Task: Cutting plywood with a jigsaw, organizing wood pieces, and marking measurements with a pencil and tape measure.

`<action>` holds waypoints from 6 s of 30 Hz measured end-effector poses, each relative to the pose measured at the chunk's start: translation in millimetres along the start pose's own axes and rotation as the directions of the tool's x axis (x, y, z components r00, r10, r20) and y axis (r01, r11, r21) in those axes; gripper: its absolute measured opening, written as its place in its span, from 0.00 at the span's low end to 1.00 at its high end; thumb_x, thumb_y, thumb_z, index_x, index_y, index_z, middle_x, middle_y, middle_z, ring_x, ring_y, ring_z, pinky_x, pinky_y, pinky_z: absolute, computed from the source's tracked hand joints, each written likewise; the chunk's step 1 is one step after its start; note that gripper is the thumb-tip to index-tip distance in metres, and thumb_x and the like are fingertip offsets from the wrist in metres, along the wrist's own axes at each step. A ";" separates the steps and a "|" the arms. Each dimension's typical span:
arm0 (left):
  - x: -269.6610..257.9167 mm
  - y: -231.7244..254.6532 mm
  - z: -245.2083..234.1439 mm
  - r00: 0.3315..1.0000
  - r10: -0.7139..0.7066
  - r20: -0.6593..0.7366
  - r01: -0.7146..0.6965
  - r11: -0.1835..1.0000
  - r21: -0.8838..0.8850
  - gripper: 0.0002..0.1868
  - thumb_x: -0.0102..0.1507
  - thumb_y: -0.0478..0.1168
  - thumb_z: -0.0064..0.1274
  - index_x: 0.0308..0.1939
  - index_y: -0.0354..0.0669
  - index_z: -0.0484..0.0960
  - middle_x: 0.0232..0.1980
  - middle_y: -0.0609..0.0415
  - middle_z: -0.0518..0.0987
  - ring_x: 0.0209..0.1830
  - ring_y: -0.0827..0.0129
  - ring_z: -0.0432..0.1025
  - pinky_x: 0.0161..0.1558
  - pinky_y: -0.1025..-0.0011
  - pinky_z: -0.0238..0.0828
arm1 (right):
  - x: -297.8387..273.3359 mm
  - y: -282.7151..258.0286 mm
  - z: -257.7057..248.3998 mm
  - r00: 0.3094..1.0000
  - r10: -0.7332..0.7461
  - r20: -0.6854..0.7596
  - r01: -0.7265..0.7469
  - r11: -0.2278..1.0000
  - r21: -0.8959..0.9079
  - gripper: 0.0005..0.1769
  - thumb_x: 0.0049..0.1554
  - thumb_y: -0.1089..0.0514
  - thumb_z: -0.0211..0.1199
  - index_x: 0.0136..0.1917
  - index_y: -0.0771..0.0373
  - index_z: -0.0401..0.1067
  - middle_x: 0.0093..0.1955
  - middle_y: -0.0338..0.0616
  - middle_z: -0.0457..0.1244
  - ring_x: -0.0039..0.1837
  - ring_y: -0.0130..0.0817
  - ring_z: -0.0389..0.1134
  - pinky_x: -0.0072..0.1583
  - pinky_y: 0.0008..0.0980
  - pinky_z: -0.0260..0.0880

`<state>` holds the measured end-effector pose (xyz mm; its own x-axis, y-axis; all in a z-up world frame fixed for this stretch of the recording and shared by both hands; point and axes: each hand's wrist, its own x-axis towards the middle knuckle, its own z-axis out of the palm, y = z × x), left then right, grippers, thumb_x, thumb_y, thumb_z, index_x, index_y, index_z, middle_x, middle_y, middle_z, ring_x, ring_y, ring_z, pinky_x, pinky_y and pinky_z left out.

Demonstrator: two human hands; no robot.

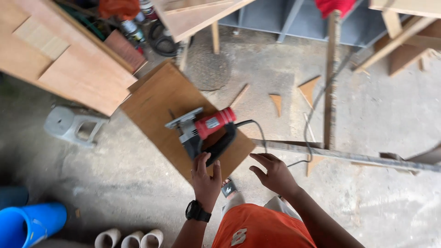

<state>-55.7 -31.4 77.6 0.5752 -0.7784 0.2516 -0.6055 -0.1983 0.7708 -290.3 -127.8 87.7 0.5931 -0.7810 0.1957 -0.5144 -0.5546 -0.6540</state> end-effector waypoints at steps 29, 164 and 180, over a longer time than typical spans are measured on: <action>-232.3 349.6 399.3 0.259 0.421 0.869 -0.188 0.905 -0.383 0.13 0.70 0.45 0.58 0.54 0.43 0.85 0.53 0.51 0.86 0.52 0.61 0.82 0.49 0.62 0.84 | -342.9 256.0 -399.0 0.660 0.641 -0.391 -0.573 0.767 0.290 0.25 0.57 0.61 0.75 0.68 0.57 0.80 0.54 0.46 0.78 0.56 0.32 0.82 0.56 0.30 0.87; -247.9 820.8 949.9 0.485 -0.864 -0.139 0.356 0.340 -0.870 0.19 0.68 0.36 0.63 0.63 0.37 0.86 0.37 0.58 0.84 0.35 0.76 0.71 0.42 0.74 0.74 | -74.6 829.7 -754.6 0.495 -0.137 0.858 -0.436 0.815 0.381 0.24 0.71 0.49 0.60 0.35 0.49 0.56 0.31 0.27 0.46 0.36 0.22 0.46 0.42 0.30 0.46; -383.3 813.9 852.2 0.189 -0.968 -0.167 0.326 0.222 -0.919 0.22 0.68 0.46 0.60 0.62 0.39 0.90 0.42 0.50 0.89 0.42 0.70 0.81 0.52 0.72 0.83 | -161.0 706.6 -663.4 0.279 -0.276 0.920 -0.420 0.826 0.376 0.13 0.61 0.56 0.73 0.38 0.56 0.71 0.36 0.29 0.58 0.42 0.21 0.55 0.45 0.26 0.54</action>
<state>-1237.7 -402.0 109.7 0.7863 0.1447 -0.6007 0.5585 0.2494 0.7911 -1160.1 -584.5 78.7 0.8771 0.1998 -0.4367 -0.4415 -0.0221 -0.8970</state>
